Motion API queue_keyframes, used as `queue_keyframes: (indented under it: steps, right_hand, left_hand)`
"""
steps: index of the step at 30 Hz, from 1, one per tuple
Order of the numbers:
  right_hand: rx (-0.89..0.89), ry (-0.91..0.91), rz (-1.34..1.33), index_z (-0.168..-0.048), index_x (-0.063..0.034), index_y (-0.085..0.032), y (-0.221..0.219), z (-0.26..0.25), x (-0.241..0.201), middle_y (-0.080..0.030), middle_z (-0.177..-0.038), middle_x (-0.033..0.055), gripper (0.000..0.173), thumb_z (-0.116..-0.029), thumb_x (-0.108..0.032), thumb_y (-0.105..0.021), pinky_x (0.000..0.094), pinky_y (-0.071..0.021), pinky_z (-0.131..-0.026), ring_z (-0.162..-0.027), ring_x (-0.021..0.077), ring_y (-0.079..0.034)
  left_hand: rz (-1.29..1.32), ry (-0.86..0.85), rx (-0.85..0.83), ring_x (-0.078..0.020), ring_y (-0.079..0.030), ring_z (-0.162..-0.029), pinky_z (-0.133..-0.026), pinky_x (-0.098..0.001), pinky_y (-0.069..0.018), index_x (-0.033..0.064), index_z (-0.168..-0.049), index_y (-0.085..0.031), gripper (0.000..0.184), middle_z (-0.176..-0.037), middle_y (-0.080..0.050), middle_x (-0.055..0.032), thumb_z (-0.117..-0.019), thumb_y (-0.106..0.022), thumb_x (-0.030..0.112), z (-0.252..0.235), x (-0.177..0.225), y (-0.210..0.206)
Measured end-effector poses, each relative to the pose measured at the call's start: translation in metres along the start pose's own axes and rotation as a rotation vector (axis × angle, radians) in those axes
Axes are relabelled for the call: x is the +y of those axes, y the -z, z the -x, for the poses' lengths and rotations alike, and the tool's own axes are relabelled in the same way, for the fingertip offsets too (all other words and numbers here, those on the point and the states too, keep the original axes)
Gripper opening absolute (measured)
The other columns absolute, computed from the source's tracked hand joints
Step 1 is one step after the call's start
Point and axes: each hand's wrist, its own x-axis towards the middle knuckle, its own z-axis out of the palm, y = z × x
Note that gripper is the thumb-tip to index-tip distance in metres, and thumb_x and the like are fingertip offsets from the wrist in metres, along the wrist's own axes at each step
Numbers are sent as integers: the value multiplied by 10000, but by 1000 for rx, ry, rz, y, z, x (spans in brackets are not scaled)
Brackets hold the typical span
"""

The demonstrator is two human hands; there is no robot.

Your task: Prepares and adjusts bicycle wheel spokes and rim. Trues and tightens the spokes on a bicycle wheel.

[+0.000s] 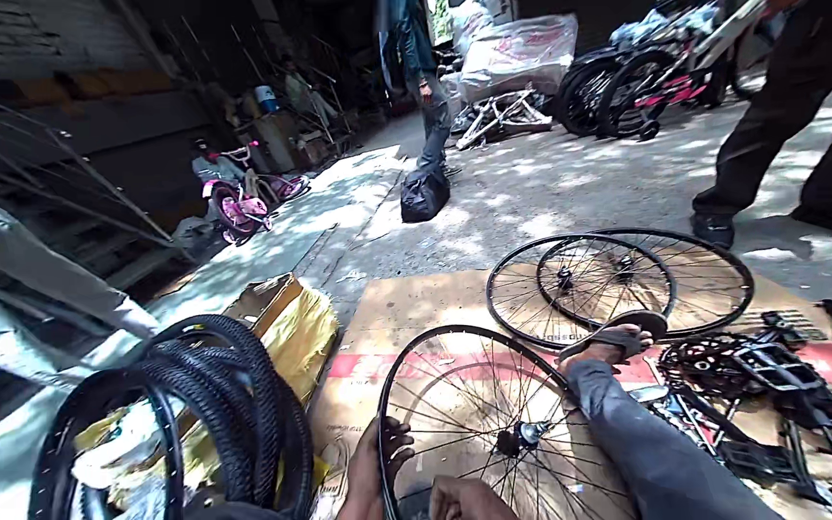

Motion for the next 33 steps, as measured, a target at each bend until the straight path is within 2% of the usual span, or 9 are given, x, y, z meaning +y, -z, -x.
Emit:
queue_keyframes:
  steps: [4, 9, 14, 18, 20, 23, 26, 29, 33]
  right_hand:
    - [-52, -128, 375, -1136, -155, -697, -15, -9, -14, -739, -932, 114, 277, -864, -208, -693, 606, -533, -798, -906, 335, -712]
    - [-164, 32, -84, -1128, -100, -697, 17, 2, 3, -710, -1109, 49, 359, -868, -311, -827, 407, -576, -888, -952, 175, -692]
    - [-57, -138, 380, -1140, -129, -671, -6, -7, -16, -725, -950, 126, 264, -878, -156, -660, 595, -530, -807, -930, 342, -702]
    - [-269, -17, 79, -1226, -131, -644, 23, 1, -6, -712, -1077, 60, 446, -886, -372, -801, 481, -549, -892, -949, 223, -688]
    - [-168, -56, 4, -1139, -123, -688, 20, 4, -4, -727, -1036, 25, 367, -883, -359, -805, 433, -571, -886, -927, 174, -702]
    - [15, -137, 297, -1117, -125, -651, -7, -3, -12, -712, -907, 94, 281, -851, -187, -715, 549, -546, -771, -875, 300, -701]
    - [-100, -65, 326, -1142, -119, -669, -4, -4, -11, -722, -948, 130, 272, -898, -236, -696, 593, -528, -817, -913, 342, -700]
    - [-252, 8, 25, -1219, -117, -643, 24, 4, -5, -709, -1073, 75, 440, -885, -349, -812, 480, -559, -894, -943, 227, -693]
    - [-13, -125, 222, -1149, -133, -642, 0, -1, -13, -710, -905, 77, 328, -853, -223, -750, 521, -548, -782, -859, 274, -696]
  left_hand:
    - [-4, 15, -9, -261, -712, -798, -681, -379, -586, 32, -1032, -618, 451, -928, -721, -151, -1118, -276, 314, 0, -1, 2]
    - [-6, 17, 8, -274, -703, -794, -715, -398, -585, 28, -1019, -615, 466, -904, -704, -160, -1120, -277, 333, 0, 0, -2]
    - [-2, 15, -2, -264, -701, -789, -733, -404, -581, 39, -997, -630, 471, -893, -706, -152, -1115, -294, 348, 1, -1, -9]
    - [2, 11, 15, -269, -705, -774, -718, -401, -590, 40, -998, -628, 459, -885, -706, -156, -1116, -299, 337, 3, 1, -9]
    - [17, 10, 12, -266, -704, -763, -716, -402, -596, 44, -991, -638, 452, -881, -704, -151, -1113, -317, 338, 5, 1, -10]
    - [21, 11, 10, -264, -706, -758, -714, -400, -595, 48, -980, -643, 452, -876, -706, -151, -1109, -327, 344, 5, 1, -11]
    - [7, 9, 13, -266, -709, -760, -715, -404, -594, 50, -968, -642, 445, -875, -710, -152, -1107, -331, 336, 5, 1, -10]
    - [10, 6, 3, -261, -711, -765, -728, -411, -598, 58, -968, -648, 440, -876, -712, -145, -1106, -341, 339, 4, 1, -10]
    - [16, 1, -3, -265, -710, -765, -732, -417, -598, 61, -973, -648, 442, -879, -709, -147, -1106, -339, 347, 6, 1, -13]
